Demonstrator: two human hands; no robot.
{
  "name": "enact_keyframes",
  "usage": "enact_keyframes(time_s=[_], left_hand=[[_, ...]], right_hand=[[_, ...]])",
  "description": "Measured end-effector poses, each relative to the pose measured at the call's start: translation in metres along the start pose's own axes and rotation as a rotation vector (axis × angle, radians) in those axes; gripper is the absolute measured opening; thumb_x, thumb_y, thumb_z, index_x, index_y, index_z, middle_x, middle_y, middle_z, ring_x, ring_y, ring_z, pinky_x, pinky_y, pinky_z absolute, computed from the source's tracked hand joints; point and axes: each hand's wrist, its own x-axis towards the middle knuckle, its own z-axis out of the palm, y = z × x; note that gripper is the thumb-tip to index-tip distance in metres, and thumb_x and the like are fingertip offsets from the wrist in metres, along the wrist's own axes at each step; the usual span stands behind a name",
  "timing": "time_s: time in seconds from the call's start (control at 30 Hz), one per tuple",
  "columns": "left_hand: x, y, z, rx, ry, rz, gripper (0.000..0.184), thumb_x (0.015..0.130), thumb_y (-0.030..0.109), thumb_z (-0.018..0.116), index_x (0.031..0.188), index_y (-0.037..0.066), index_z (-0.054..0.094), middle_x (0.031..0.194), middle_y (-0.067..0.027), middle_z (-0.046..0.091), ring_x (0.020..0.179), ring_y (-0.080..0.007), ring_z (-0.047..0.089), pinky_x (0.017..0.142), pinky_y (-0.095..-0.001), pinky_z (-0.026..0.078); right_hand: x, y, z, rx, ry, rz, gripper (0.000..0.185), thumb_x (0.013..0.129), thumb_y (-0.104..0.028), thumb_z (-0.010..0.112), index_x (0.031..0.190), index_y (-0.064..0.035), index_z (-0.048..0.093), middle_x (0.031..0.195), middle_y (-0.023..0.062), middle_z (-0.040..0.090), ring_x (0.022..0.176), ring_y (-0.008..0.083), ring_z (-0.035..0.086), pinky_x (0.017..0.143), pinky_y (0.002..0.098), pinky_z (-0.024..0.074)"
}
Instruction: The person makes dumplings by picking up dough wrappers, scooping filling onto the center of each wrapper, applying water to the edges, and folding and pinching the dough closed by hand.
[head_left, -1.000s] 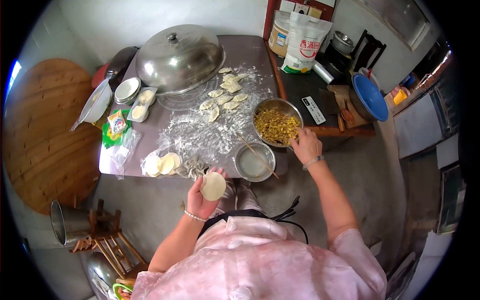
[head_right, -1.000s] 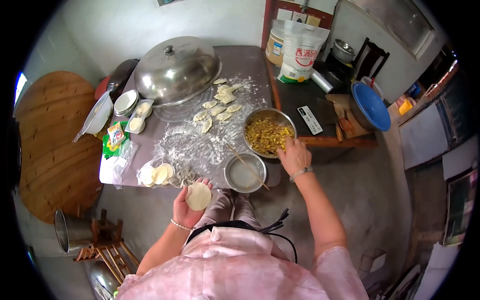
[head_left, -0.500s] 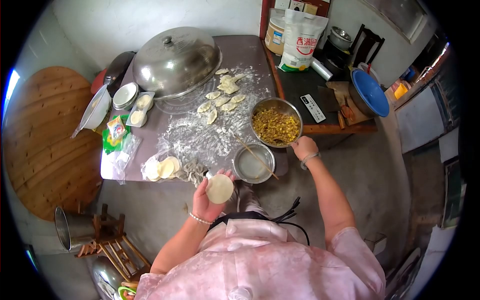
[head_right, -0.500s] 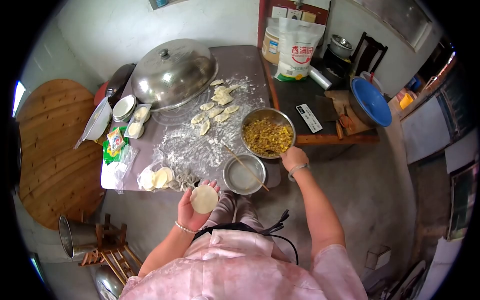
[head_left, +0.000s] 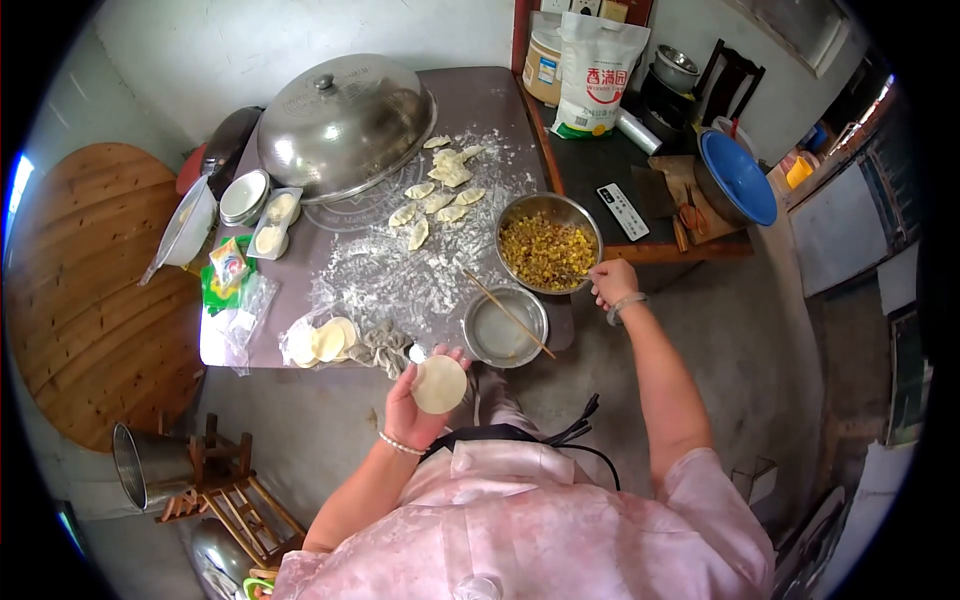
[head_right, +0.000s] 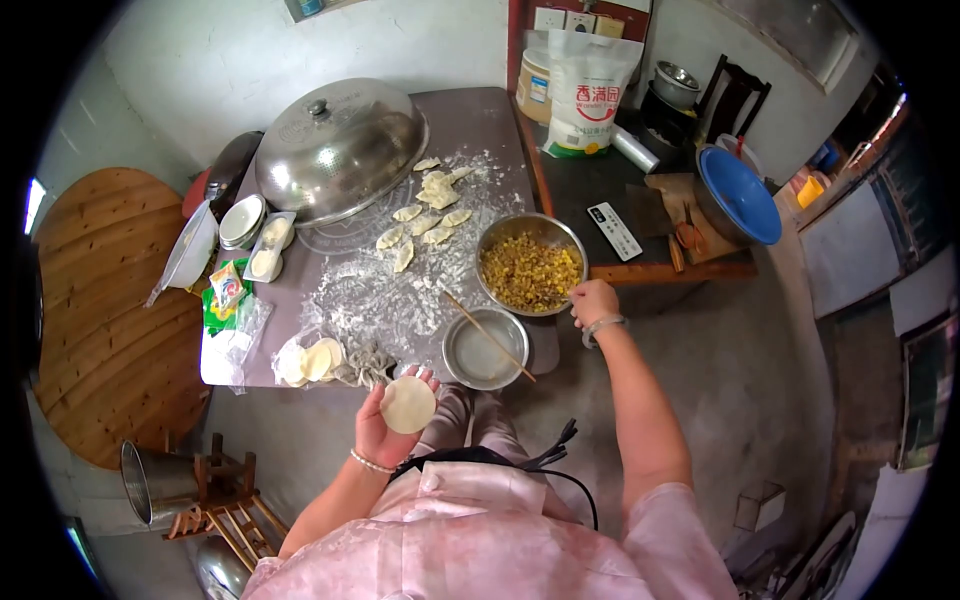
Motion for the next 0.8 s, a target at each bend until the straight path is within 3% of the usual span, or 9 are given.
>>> enact_keyframes(time_s=[0.2, 0.4, 0.53, 0.63, 0.73, 0.8], left_hand=[[0.0, -0.002, 0.005, -0.003, 0.01, -0.012, 0.061, 0.086, 0.034, 0.057, 0.133, 0.002, 0.037, 0.136, -0.0167, 0.042, 0.129, -0.0337, 0.036, 0.107, -0.0448, 0.032], [-0.002, 0.001, 0.004, 0.015, 0.018, 0.001, 0.062, 0.086, 0.035, 0.056, 0.134, 0.002, 0.036, 0.137, -0.0166, 0.042, 0.13, -0.0334, 0.035, 0.107, -0.0448, 0.031], [-0.003, 0.002, 0.005, 0.003, 0.026, 0.002, 0.061, 0.087, 0.035, 0.055, 0.134, 0.002, 0.036, 0.137, -0.0165, 0.042, 0.13, -0.0332, 0.035, 0.107, -0.045, 0.031], [-0.006, 0.003, 0.008, -0.005, 0.042, 0.008, 0.06, 0.087, 0.035, 0.055, 0.134, 0.003, 0.036, 0.137, -0.0167, 0.041, 0.13, -0.0333, 0.035, 0.107, -0.0454, 0.031], [-0.006, 0.003, 0.007, -0.006, 0.041, 0.002, 0.06, 0.087, 0.035, 0.055, 0.134, 0.003, 0.036, 0.137, -0.0169, 0.041, 0.13, -0.0333, 0.036, 0.107, -0.0457, 0.032], [-0.007, 0.002, 0.007, 0.001, 0.042, -0.012, 0.059, 0.087, 0.035, 0.055, 0.134, 0.003, 0.037, 0.137, -0.0169, 0.042, 0.129, -0.0333, 0.036, 0.106, -0.0458, 0.032]], right_hand=[[0.011, 0.004, 0.015, 0.202, 0.033, 0.113, 0.016, 0.084, -0.014, 0.061, 0.082, 0.0008, 0.068, 0.06, 0.0063, 0.062, 0.043, 0.0135, 0.056, 0.037, 0.0289, 0.0432], [0.011, -0.004, -0.004, 0.068, 0.043, 0.051, 0.015, 0.082, -0.01, 0.061, 0.076, 0.0015, 0.067, 0.06, 0.0062, 0.061, 0.043, 0.0143, 0.056, 0.038, 0.0285, 0.0455], [0.013, 0.0, -0.004, -0.044, -0.019, -0.023, 0.017, 0.085, -0.007, 0.053, 0.082, 0.0034, 0.066, 0.06, 0.0076, 0.06, 0.044, 0.0157, 0.058, 0.039, 0.0292, 0.0463], [0.011, -0.007, -0.009, -0.155, -0.059, -0.108, 0.019, 0.087, -0.005, 0.048, 0.085, 0.0035, 0.065, 0.059, 0.0077, 0.058, 0.046, 0.0161, 0.059, 0.039, 0.0297, 0.046], [0.017, -0.013, 0.0, 0.094, -0.058, -0.248, 0.021, 0.087, -0.002, 0.05, 0.101, 0.0015, 0.065, 0.065, 0.0085, 0.061, 0.05, 0.0154, 0.06, 0.043, 0.0271, 0.047], [0.041, 0.001, 0.023, -0.178, 0.105, -0.489, 0.021, 0.087, -0.003, 0.051, 0.1, 0.0014, 0.065, 0.065, 0.0094, 0.061, 0.051, 0.0161, 0.06, 0.045, 0.028, 0.048]])
